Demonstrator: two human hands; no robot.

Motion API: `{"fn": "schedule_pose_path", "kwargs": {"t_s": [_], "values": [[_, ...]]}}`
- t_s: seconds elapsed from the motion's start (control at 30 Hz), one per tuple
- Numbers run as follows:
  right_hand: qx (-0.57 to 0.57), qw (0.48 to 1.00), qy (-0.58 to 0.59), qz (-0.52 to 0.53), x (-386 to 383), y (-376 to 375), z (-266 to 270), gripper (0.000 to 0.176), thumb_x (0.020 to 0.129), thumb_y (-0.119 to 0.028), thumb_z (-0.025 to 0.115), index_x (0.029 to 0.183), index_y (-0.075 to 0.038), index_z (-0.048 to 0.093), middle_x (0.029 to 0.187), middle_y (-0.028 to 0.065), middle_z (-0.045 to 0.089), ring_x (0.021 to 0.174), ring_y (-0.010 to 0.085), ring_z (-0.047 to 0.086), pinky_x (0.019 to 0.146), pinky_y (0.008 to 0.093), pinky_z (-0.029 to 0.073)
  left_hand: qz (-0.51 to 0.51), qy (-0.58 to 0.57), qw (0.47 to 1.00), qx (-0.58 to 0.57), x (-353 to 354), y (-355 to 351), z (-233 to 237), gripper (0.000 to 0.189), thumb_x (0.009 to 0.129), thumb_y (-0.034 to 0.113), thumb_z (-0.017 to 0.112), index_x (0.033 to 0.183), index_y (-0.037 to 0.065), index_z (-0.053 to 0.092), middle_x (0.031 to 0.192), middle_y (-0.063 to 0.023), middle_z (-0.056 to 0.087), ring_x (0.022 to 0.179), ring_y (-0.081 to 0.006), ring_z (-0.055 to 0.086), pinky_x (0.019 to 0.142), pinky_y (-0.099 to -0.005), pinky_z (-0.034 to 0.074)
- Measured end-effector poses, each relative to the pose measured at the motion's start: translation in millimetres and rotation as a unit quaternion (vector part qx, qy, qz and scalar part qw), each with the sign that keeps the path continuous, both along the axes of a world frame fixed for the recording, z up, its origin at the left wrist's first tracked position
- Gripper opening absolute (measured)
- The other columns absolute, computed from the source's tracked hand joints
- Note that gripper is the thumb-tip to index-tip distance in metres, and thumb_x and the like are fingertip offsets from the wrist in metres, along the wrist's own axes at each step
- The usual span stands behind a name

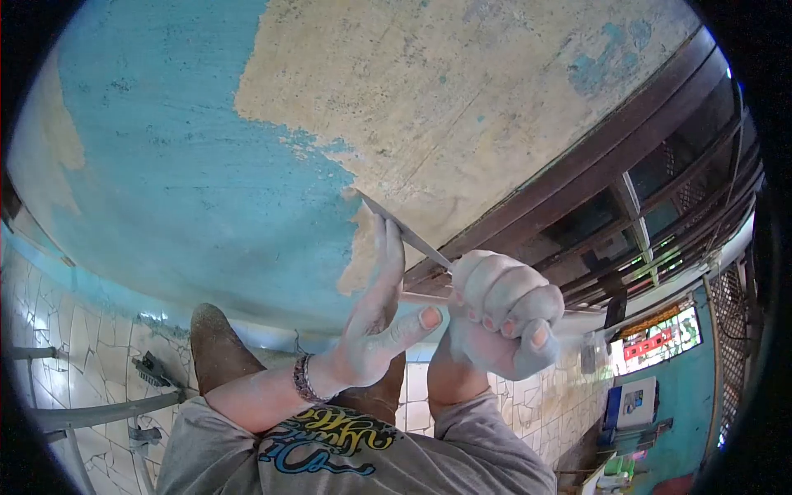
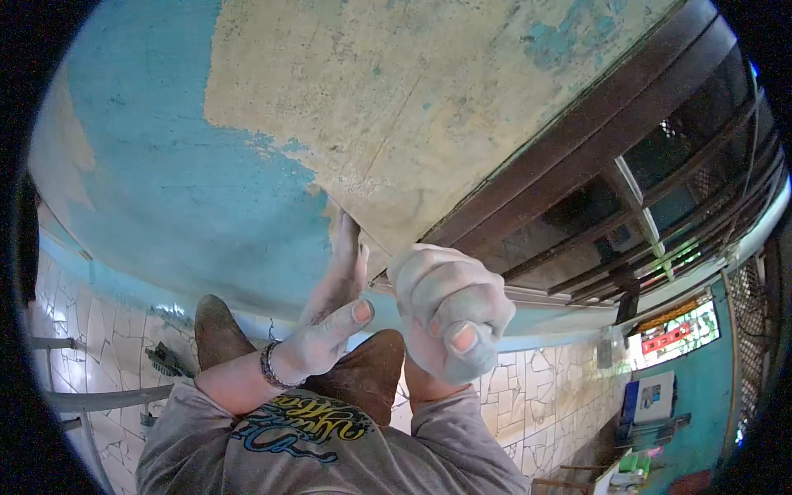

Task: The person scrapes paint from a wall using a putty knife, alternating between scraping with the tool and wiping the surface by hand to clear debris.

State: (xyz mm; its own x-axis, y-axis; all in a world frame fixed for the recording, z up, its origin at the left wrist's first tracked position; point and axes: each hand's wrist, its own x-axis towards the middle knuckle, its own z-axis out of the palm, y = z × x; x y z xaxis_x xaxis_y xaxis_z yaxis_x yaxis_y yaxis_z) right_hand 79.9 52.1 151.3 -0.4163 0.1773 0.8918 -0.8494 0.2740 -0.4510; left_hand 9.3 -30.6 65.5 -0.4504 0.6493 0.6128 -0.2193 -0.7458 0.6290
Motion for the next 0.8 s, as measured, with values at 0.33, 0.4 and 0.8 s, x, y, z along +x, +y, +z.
{"fn": "schedule_pose_path", "kwargs": {"t_s": [0.33, 0.4, 0.8], "values": [[-0.010, 0.999, 0.031, 0.030, 7, 6, 3, 0.029, 0.085, -0.023, 0.057, 0.066, -0.004, 0.047, 0.059, 0.0061, 0.047, 0.049, 0.0206, 0.044, 0.046, 0.0373, 0.033, -0.030, -0.010, 0.999, -0.006, 4, -2, -2, 0.098, 0.092, 0.030, 0.060, 0.143, -0.011, -0.013, 0.152, -0.0236, -0.026, 0.141, -0.0244, -0.026, 0.114, -0.0393, -0.007], [-0.007, 0.996, 0.086, 0.030, 0, 13, -6, 0.029, 0.086, -0.023, 0.057, 0.066, -0.004, 0.047, 0.059, 0.0062, 0.047, 0.049, 0.0204, 0.043, 0.047, 0.0372, 0.033, -0.025, -0.013, 1.000, -0.005, 2, -2, 0, 0.099, 0.092, 0.029, 0.061, 0.143, -0.012, -0.014, 0.152, -0.0237, -0.026, 0.141, -0.0240, -0.025, 0.114, -0.0389, -0.007], [-0.007, 0.997, -0.020, 0.070, -16, 16, -19, 0.022, 0.089, -0.023, 0.044, 0.073, -0.008, 0.047, 0.061, 0.0009, 0.042, 0.052, 0.0137, 0.039, 0.048, 0.0313, 0.030, -0.051, -0.094, 0.994, -0.034, 6, -6, -10, 0.100, 0.091, 0.028, 0.062, 0.144, -0.010, -0.014, 0.153, -0.0233, -0.024, 0.142, -0.0252, -0.023, 0.115, -0.0382, -0.006]]}}
